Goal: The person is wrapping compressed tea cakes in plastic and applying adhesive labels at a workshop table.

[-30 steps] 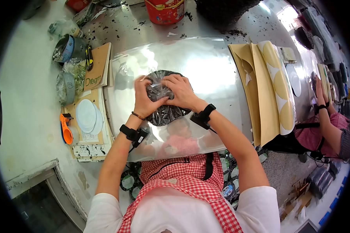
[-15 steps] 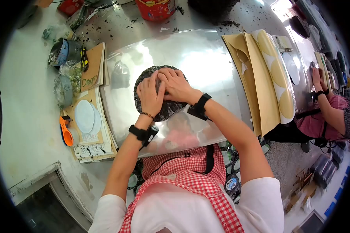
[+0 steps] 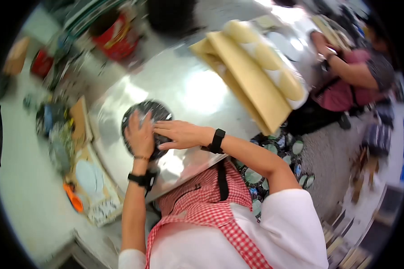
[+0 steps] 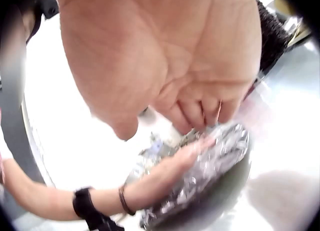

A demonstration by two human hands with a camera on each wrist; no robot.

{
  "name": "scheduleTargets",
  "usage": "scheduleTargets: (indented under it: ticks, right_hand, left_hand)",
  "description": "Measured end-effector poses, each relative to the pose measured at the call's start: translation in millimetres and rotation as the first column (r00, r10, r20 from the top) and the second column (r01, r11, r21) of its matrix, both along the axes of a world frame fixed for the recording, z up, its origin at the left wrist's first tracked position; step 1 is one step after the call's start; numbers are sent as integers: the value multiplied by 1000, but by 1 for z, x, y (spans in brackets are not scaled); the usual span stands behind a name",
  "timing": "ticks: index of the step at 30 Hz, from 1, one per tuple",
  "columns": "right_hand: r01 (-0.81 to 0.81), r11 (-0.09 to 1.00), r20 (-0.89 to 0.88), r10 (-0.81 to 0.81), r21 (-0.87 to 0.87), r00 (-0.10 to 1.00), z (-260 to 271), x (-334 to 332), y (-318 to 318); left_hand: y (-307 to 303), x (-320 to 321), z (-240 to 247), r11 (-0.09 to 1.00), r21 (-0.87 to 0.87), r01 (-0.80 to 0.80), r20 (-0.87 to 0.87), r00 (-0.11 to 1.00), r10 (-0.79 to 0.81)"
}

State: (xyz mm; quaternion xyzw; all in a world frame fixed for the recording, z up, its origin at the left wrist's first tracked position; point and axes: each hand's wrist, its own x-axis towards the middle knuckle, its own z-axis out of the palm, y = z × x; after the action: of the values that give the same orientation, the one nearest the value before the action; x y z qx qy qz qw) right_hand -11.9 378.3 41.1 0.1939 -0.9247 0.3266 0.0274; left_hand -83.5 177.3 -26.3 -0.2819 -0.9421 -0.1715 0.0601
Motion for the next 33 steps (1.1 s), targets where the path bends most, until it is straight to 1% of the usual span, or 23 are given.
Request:
scheduleTargets:
  ticks: [1,2,5,7,8,10,13,16,17,18,19,20,21,22,23,24,26,27,28,29,30,31,33]
  right_hand:
    - [206,978,-71,-207,-21,976,28,9,30]
    - [386,911,86,-377,-144,922,41,17,69]
    - [807,545,-413,-696,228,587,30,53,238]
    - [747,331,-444,-641,576,626,-24,97,313]
    - [660,326,-389,-603,676,697,-51,113,324]
    - [512,428,-2,-766,745,643,-19,111,283]
    - [510,412,17,-790,755,613,8,105,282]
    - [685,519,212,-849,511,485,11,95,308]
    - [592,759,555,-625,270,548,31,96,292]
    - [483,874,776,-273,-46,568,53,95,274]
    - [398,862,777,-9,-313,630,59,98,260]
    - [406,857,781,-8,-316,624,51,100,256]
    - [549,714,580,-245,-434,777,38,105,253]
    - [608,543,349,-509,-579,787,26,110,250]
    - [679,724,241,-642,-121,728,11,117,239]
    - [638,675,78,-707,371,703,-6,128,221]
    - [347,805,-337,-195,481,921,-54,154,191]
    - [347,803,-340,-192,485,921,-40,151,198]
    - [502,851,17,-510,156,860,-16,147,207]
    - [709,696,457,-597,-112,659,-4,144,215]
    - [775,586,2,-798,237,603,-6,144,234]
    - [824,338,-464,-700,454,543,-18,147,254]
    - [702,418,-201,-760,576,618,-25,145,281]
  left_hand:
    - [-14,3,2,999,-33,-29,-5,1000,29]
    - [-12,8,2,996,-54,-68,-15,998,68]
    - [-18,3,-6,995,-76,-61,-10,998,60]
    - [-17,3,-5,996,-61,-59,-19,998,58]
    - [-20,3,-7,997,-53,-54,-31,998,53]
    - [-22,2,-13,993,-94,-76,-50,996,71]
    - [-30,0,-14,995,-93,-45,-53,998,40]
    - [-28,-7,-18,996,-83,-32,-68,997,26]
    - [-29,-8,-21,995,-92,-36,-70,997,30]
    - [-28,-8,-23,994,-96,-50,-66,997,44]
    - [-29,-8,-24,994,-100,-48,-62,997,42]
    - [-30,-9,-25,996,-83,-43,-67,997,37]
    - [-31,-9,-26,997,-66,-34,-70,997,29]
    - [-32,-8,-27,997,-72,-21,-62,998,16]
    - [-32,-8,-27,997,-76,-23,-60,998,19]
    - [-31,-9,-25,997,-79,-26,-63,998,21]
    - [-32,-7,-23,998,-63,-1,-44,999,-2]
    - [-32,-4,-23,999,-47,7,-49,999,-10]
    - [-34,1,-24,999,-36,11,-48,999,-13]
    - [-35,3,-22,999,-43,20,-64,998,-22]
    - [-35,6,-20,999,-47,20,-61,998,-23]
    - [-33,7,-17,999,-38,15,-40,999,-17]
    - [-32,4,-17,1000,-30,4,-24,1000,-4]
